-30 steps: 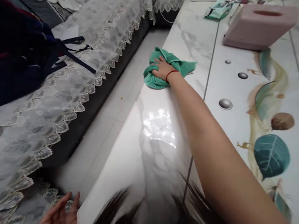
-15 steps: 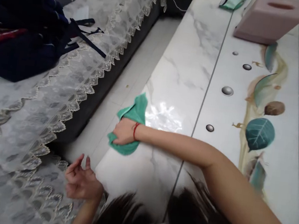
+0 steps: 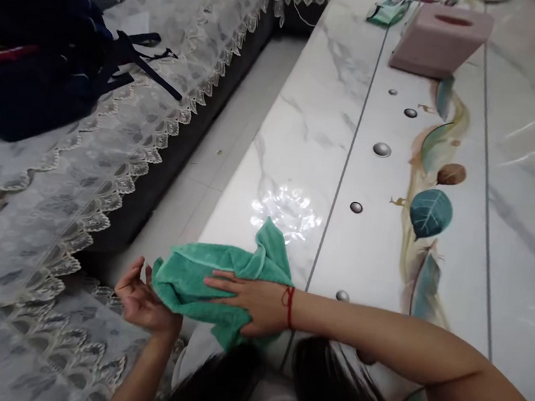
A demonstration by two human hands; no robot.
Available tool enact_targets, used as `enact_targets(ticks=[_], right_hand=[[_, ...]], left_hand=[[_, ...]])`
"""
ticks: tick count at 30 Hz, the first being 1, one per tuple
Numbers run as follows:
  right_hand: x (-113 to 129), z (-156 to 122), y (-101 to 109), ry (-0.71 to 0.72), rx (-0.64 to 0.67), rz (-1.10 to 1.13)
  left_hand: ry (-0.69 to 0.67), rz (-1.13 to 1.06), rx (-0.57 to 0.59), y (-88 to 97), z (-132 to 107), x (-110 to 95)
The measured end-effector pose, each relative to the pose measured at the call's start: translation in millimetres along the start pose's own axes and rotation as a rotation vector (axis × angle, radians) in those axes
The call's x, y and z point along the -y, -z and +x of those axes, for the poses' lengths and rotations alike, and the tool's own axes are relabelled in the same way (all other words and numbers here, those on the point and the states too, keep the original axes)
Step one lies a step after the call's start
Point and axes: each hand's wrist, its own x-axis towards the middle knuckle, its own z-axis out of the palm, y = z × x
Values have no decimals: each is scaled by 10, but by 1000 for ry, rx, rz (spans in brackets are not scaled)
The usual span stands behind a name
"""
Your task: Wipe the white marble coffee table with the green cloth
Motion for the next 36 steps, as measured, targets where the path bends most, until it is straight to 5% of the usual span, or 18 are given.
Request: enact_targets(ticks=[2, 5, 12, 16, 19, 22, 27, 32, 34, 36], right_hand=[[-234, -69, 242, -59, -83, 67], [-703, -183, 905, -212, -192, 0], [-1809, -854, 2881, -1065, -497, -373], [-1946, -1068, 3214, -1294, -579, -423], [-1787, -1045, 2992, -1260, -499, -428], [-1417, -989, 2486, -1134, -381, -427], [-376, -997, 1149, -729, -128, -409], [595, -1259, -139, -432, 45, -116], [724, -1411, -326, -375, 27, -11], [655, -1551, -246, -360, -8, 49]], left_hand=[[20, -14, -3, 2, 14, -3], [28, -11, -5, -3, 26, -28], [71, 86, -25, 47, 50, -61], [69, 151, -17, 71, 76, -16], [64, 157, 2, 70, 89, 25], [50, 145, 35, 58, 111, 78], [12, 98, 72, 9, 168, 165], [-17, 96, 96, -37, 187, 168], [-20, 105, 99, -48, 187, 146], [-14, 117, 109, -58, 180, 108]])
